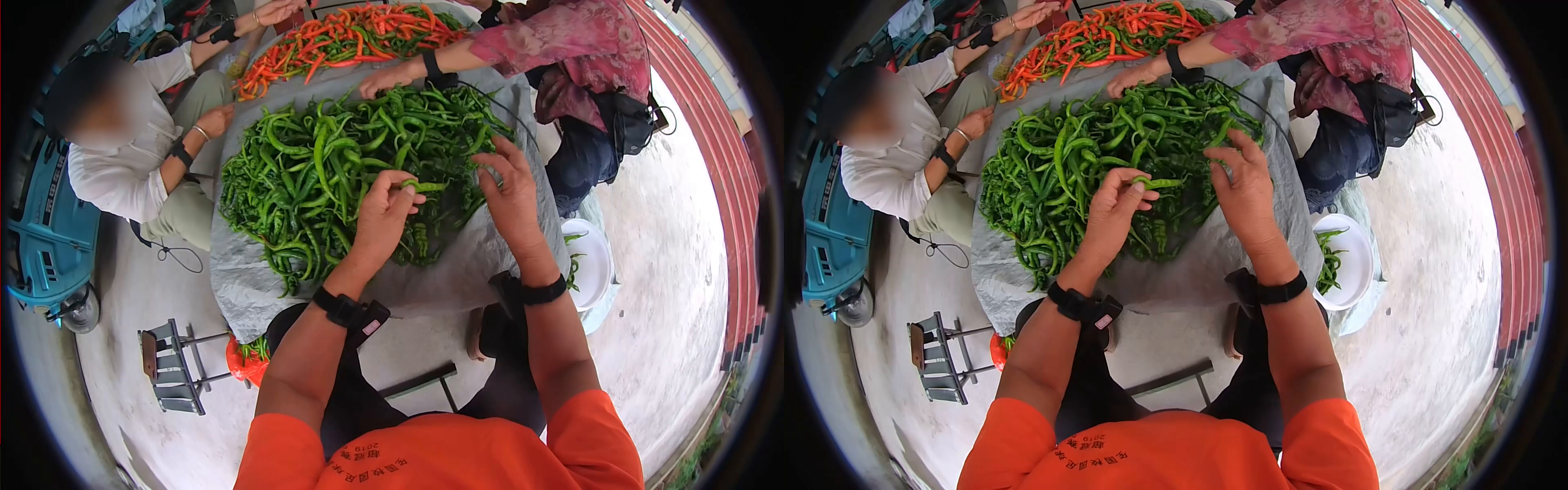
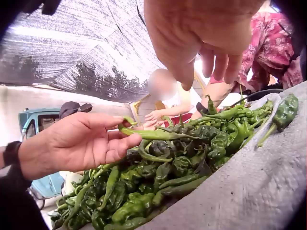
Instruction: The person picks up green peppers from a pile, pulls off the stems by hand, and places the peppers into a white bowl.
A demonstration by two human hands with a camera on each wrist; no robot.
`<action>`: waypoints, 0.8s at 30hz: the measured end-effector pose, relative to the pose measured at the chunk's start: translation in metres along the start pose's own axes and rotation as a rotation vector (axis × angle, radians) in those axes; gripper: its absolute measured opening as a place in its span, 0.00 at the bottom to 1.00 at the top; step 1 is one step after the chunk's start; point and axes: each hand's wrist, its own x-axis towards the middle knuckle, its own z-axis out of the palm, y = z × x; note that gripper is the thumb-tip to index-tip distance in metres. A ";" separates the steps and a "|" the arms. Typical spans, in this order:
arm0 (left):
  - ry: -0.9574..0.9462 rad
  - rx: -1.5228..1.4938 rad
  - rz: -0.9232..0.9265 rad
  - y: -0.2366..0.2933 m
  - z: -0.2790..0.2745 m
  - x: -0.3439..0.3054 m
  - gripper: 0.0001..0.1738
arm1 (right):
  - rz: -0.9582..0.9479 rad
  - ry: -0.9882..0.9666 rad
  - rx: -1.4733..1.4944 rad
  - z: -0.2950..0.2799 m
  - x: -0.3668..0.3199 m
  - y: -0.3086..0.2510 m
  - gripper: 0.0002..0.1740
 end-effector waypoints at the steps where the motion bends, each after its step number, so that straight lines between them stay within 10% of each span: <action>1: -0.027 0.039 -0.001 -0.001 0.001 0.000 0.09 | 0.015 -0.043 -0.043 -0.001 -0.001 0.001 0.14; 15: 0.144 0.135 0.187 -0.010 0.001 0.002 0.12 | 0.365 -0.578 -0.421 -0.017 -0.007 0.009 0.15; 24: 0.136 0.319 0.229 -0.009 0.002 0.000 0.10 | 0.294 -0.463 -0.213 -0.013 -0.010 0.017 0.11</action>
